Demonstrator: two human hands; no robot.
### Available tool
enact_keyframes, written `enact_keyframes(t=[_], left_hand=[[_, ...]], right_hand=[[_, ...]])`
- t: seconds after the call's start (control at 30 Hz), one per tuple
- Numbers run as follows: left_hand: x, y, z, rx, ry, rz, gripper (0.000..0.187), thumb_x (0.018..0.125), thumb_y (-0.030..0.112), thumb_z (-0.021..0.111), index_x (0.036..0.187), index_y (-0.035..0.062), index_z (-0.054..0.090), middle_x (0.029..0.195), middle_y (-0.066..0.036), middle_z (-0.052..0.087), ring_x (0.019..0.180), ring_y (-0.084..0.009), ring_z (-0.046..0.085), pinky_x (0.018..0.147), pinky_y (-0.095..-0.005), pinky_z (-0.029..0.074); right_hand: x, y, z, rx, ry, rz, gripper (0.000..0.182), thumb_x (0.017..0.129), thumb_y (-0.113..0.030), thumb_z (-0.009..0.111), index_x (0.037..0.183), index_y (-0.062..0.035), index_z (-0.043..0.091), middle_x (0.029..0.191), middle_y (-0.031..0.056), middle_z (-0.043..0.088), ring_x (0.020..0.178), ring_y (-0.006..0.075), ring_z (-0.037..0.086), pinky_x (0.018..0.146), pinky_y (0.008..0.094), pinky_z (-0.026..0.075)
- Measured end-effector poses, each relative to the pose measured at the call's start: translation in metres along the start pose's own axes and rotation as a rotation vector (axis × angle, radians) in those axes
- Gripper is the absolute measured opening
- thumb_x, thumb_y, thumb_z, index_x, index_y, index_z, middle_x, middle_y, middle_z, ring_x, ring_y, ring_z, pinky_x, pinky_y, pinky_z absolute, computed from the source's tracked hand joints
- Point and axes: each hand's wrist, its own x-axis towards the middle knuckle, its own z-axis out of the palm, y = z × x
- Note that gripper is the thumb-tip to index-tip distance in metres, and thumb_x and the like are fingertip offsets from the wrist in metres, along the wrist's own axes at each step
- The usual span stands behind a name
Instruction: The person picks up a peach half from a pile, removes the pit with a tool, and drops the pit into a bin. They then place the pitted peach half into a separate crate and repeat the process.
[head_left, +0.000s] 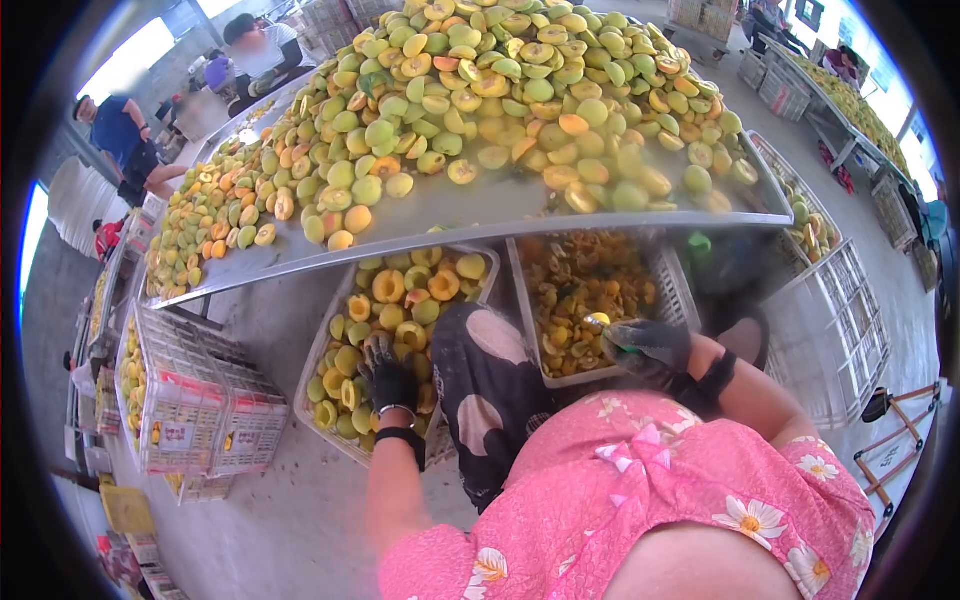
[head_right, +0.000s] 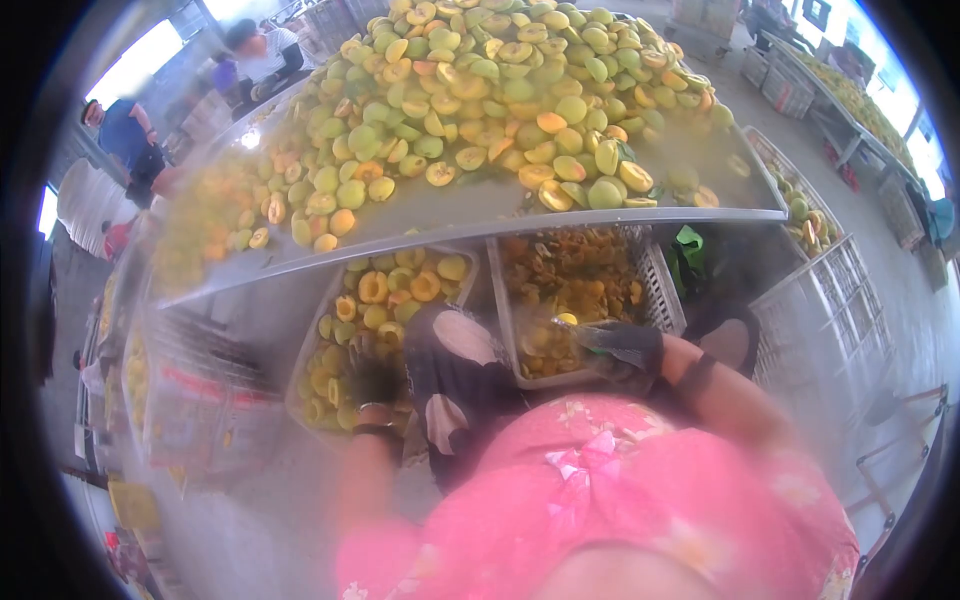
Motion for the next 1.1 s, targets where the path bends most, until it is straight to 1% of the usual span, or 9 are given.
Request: enact_keyframes(t=[0.17,0.23,0.27,0.33,0.47,0.73,0.9,1.0,1.1], left_hand=[[0.018,-0.008,-0.024,-0.136,0.001,0.007,0.064,0.091,0.044,0.051,0.142,0.008,0.037,0.152,-0.014,0.028,0.141,-0.0287,0.024,0.113,-0.0554,0.013],[0.035,0.011,-0.077,-0.368,0.141,-0.155,0.057,0.088,0.035,0.061,0.133,0.004,0.047,0.14,-0.017,0.044,0.131,-0.0316,0.041,0.109,-0.0493,0.027],[0.059,0.001,-0.065,-0.34,0.477,0.065,0.046,0.084,0.023,0.066,0.124,0.0027,0.054,0.125,-0.018,0.055,0.117,-0.0334,0.052,0.101,-0.043,0.039],[0.088,0.051,-0.157,-0.42,0.616,0.142,0.042,0.082,0.016,0.066,0.12,0.0018,0.056,0.116,-0.019,0.058,0.111,-0.0339,0.055,0.095,-0.0399,0.044],[0.162,0.133,-0.21,-0.631,0.492,0.315,0.043,0.085,0.021,0.06,0.124,0.005,0.054,0.12,-0.018,0.057,0.113,-0.0339,0.054,0.097,-0.042,0.042],[0.286,0.223,-0.177,-0.35,-0.162,-0.103,0.067,0.086,0.045,0.056,0.142,0.015,0.036,0.131,-0.018,0.054,0.118,-0.035,0.054,0.095,-0.0428,0.045],[0.285,0.216,-0.126,-0.211,0.345,0.115,0.045,0.083,0.028,0.062,0.121,0.0047,0.058,0.117,-0.017,0.062,0.103,-0.0303,0.063,0.087,-0.0399,0.05],[0.253,0.214,-0.154,-1.636,-0.047,-0.036,0.035,0.08,0.015,0.06,0.114,0.0047,0.059,0.112,-0.013,0.061,0.097,-0.0236,0.062,0.085,-0.0341,0.051],[0.184,0.231,-0.205,-2.188,-0.02,-0.065,0.029,0.079,0.011,0.058,0.107,0.0045,0.06,0.1,-0.009,0.061,0.096,-0.0219,0.059,0.085,-0.0363,0.051]], right_hand=[[0.005,-0.005,-0.017,0.043,-0.135,0.022,0.033,0.096,-0.044,0.051,0.091,-0.0111,0.056,0.059,-0.0065,0.042,0.043,0.0032,0.031,0.037,0.019,0.02],[0.007,-0.002,-0.028,0.052,-0.109,0.072,0.033,0.095,-0.044,0.052,0.092,-0.0116,0.057,0.059,-0.0065,0.043,0.043,0.0033,0.031,0.037,0.0188,0.02],[0.004,0.0,-0.03,0.064,-0.093,0.064,0.032,0.095,-0.044,0.052,0.092,-0.0117,0.057,0.059,-0.0066,0.043,0.042,0.0032,0.031,0.037,0.0186,0.02],[0.003,-0.001,-0.03,0.073,-0.067,0.06,0.031,0.095,-0.043,0.054,0.091,-0.0121,0.058,0.058,-0.0067,0.043,0.042,0.0032,0.031,0.037,0.0182,0.02],[-0.002,-0.018,-0.011,0.175,0.198,0.166,0.029,0.094,-0.041,0.055,0.093,-0.013,0.059,0.058,-0.0067,0.044,0.041,0.0038,0.032,0.037,0.0199,0.023],[0.006,-0.013,-0.047,0.024,0.008,-0.016,0.032,0.093,-0.048,0.053,0.089,-0.0164,0.054,0.067,-0.0052,0.051,0.05,0.0029,0.044,0.043,0.0206,0.03],[0.008,-0.019,-0.047,-0.214,-0.019,-0.144,0.032,0.096,-0.045,0.05,0.095,-0.0128,0.051,0.062,-0.0051,0.043,0.045,0.0045,0.036,0.038,0.0201,0.027],[0.005,-0.037,-0.031,-0.32,0.035,-0.161,0.038,0.096,-0.049,0.047,0.104,-0.0134,0.056,0.067,-0.0014,0.05,0.049,0.0056,0.045,0.042,0.0222,0.034],[0.007,-0.047,-0.01,-0.389,0.141,-0.336,0.043,0.096,-0.044,0.05,0.12,-0.0091,0.054,0.091,0.0073,0.061,0.074,0.0164,0.058,0.064,0.0302,0.046]])
